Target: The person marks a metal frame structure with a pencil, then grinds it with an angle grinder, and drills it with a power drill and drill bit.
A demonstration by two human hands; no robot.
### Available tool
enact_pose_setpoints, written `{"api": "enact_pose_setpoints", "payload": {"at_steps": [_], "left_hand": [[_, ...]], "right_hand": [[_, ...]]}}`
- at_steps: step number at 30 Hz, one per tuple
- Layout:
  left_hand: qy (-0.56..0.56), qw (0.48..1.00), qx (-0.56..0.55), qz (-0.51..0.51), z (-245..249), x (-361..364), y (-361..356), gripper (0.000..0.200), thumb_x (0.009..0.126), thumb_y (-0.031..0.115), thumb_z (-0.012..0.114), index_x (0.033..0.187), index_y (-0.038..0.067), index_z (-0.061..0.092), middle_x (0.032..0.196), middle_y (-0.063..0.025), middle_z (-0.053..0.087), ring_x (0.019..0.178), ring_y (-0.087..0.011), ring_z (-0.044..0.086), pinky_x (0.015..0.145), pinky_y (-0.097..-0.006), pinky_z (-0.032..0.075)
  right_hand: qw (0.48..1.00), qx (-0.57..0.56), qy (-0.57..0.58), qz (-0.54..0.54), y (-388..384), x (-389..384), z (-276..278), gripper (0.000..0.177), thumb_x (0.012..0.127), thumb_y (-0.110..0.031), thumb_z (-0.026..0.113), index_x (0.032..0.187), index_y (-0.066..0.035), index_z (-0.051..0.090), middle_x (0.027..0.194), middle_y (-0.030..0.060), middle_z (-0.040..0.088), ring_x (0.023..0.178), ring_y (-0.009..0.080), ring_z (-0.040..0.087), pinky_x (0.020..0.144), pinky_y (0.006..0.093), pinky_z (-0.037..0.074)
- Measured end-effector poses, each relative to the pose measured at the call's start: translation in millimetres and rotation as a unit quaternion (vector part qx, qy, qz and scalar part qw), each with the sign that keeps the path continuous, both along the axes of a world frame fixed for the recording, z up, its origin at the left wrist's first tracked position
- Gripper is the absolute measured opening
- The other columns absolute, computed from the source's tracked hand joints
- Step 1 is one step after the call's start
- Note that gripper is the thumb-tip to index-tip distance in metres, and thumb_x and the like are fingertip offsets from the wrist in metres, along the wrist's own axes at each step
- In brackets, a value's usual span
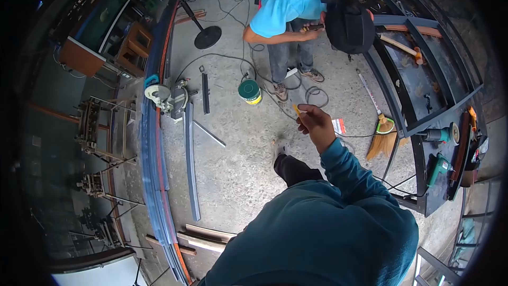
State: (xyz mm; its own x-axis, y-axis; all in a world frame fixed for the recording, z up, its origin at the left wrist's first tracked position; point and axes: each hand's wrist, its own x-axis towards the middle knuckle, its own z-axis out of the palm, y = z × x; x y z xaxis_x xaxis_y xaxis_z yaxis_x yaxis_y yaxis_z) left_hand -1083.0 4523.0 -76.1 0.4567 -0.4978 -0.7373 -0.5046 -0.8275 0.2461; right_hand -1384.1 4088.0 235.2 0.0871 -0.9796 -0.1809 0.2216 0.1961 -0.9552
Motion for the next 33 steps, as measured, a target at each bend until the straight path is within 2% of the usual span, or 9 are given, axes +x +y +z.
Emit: {"api": "enact_pose_setpoints", "payload": {"at_steps": [10, 15, 17, 18, 22, 24, 25, 27, 33], "left_hand": [[-0.022, 0.995, 0.034, -0.095, 22.7, 181.4, -252.7, 0.043, 0.08, 0.035, 0.062, 0.111, 0.005, 0.065, 0.111, -0.0181, 0.067, 0.101, -0.0364, 0.063, 0.085, -0.0446, 0.052], [0.049, 0.922, -0.118, 0.366, -6.5, 299.3, -397.9, 0.029, 0.089, 0.034, 0.052, 0.084, 0.006, 0.059, 0.07, -0.0094, 0.063, 0.066, -0.0224, 0.065, 0.058, -0.0415, 0.049], [-0.043, 0.985, -0.147, 0.076, -15.7, 316.2, -462.8, 0.027, 0.087, 0.033, 0.054, 0.082, 0.007, 0.06, 0.075, -0.0121, 0.066, 0.071, -0.0278, 0.066, 0.061, -0.0438, 0.051], [-0.147, 0.952, -0.159, -0.218, -23.1, 328.9, -495.2, 0.025, 0.084, 0.032, 0.055, 0.079, 0.008, 0.061, 0.081, -0.0149, 0.069, 0.076, -0.0332, 0.068, 0.063, -0.0461, 0.053], [0.001, 0.989, -0.128, -0.074, -83.6, 395.1, -635.9, 0.038, 0.09, 0.045, 0.042, 0.109, 0.017, 0.059, 0.103, -0.0221, 0.065, 0.104, -0.0395, 0.061, 0.089, -0.0509, 0.047], [0.001, 0.97, -0.086, -0.228, -61.9, 460.2, -734.6, 0.04, 0.089, 0.048, 0.045, 0.108, 0.017, 0.064, 0.111, -0.02, 0.065, 0.105, -0.0377, 0.061, 0.09, -0.049, 0.048], [-0.019, 0.947, -0.065, -0.314, -45.8, 491.5, -778.0, 0.041, 0.088, 0.049, 0.046, 0.103, 0.017, 0.068, 0.113, -0.0188, 0.064, 0.106, -0.0362, 0.061, 0.091, -0.0484, 0.048], [0.008, 0.972, -0.125, -0.197, -15.1, 557.3, -850.0, 0.043, 0.085, 0.052, 0.053, 0.099, 0.016, 0.071, 0.116, -0.0162, 0.064, 0.105, -0.0341, 0.062, 0.091, -0.0477, 0.048], [-0.089, 0.983, -0.108, -0.122, 14.4, 713.7, -1106.7, 0.049, 0.079, 0.049, 0.059, 0.102, 0.007, 0.069, 0.104, -0.0191, 0.068, 0.101, -0.0377, 0.062, 0.092, -0.0464, 0.048]], "right_hand": [[0.942, -0.141, 0.028, 0.303, -226.3, 247.6, -28.3, 0.029, 0.089, -0.007, 0.063, 0.117, -0.002, 0.06, 0.086, 0.0053, 0.063, 0.072, 0.0137, 0.06, 0.067, 0.0285, 0.051], [0.888, -0.357, 0.199, 0.211, -343.7, 337.4, 38.5, 0.037, 0.081, -0.009, 0.072, 0.117, -0.007, 0.062, 0.092, 0.0067, 0.064, 0.082, 0.0173, 0.064, 0.068, 0.0292, 0.051], [0.883, -0.393, 0.195, 0.165, -403.2, 370.0, 18.9, 0.027, 0.084, -0.009, 0.068, 0.111, -0.007, 0.064, 0.088, 0.0108, 0.065, 0.077, 0.0253, 0.066, 0.06, 0.0337, 0.052], [0.886, -0.377, 0.228, 0.148, -439.5, 384.0, -11.0, 0.024, 0.085, -0.012, 0.066, 0.109, -0.008, 0.065, 0.087, 0.0118, 0.066, 0.077, 0.0273, 0.066, 0.061, 0.036, 0.052], [0.854, -0.249, 0.45, 0.082, -565.5, 394.4, -222.1, 0.025, 0.09, -0.026, 0.055, 0.104, -0.01, 0.068, 0.09, 0.0158, 0.068, 0.083, 0.031, 0.066, 0.075, 0.0411, 0.052], [0.529, -0.171, 0.773, 0.306, -591.4, 345.2, -398.7, 0.031, 0.089, -0.033, 0.05, 0.103, -0.014, 0.071, 0.102, 0.0146, 0.068, 0.098, 0.0327, 0.064, 0.081, 0.0452, 0.051], [0.681, 0.032, 0.707, 0.188, -569.3, 324.8, -393.9, 0.029, 0.088, -0.032, 0.053, 0.101, -0.015, 0.073, 0.105, 0.0096, 0.069, 0.1, 0.0244, 0.065, 0.08, 0.043, 0.051], [0.535, 0.109, 0.806, 0.229, -533.8, 309.9, -471.4, 0.047, 0.09, -0.044, 0.045, 0.12, -0.014, 0.065, 0.13, 0.0143, 0.058, 0.119, 0.0257, 0.056, 0.098, 0.0395, 0.045], [0.661, 0.318, 0.652, 0.194, -576.6, 353.4, -323.4, 0.034, 0.082, -0.04, 0.048, 0.095, -0.022, 0.073, 0.104, 0.004, 0.071, 0.099, 0.0288, 0.066, 0.085, 0.0413, 0.052]]}}
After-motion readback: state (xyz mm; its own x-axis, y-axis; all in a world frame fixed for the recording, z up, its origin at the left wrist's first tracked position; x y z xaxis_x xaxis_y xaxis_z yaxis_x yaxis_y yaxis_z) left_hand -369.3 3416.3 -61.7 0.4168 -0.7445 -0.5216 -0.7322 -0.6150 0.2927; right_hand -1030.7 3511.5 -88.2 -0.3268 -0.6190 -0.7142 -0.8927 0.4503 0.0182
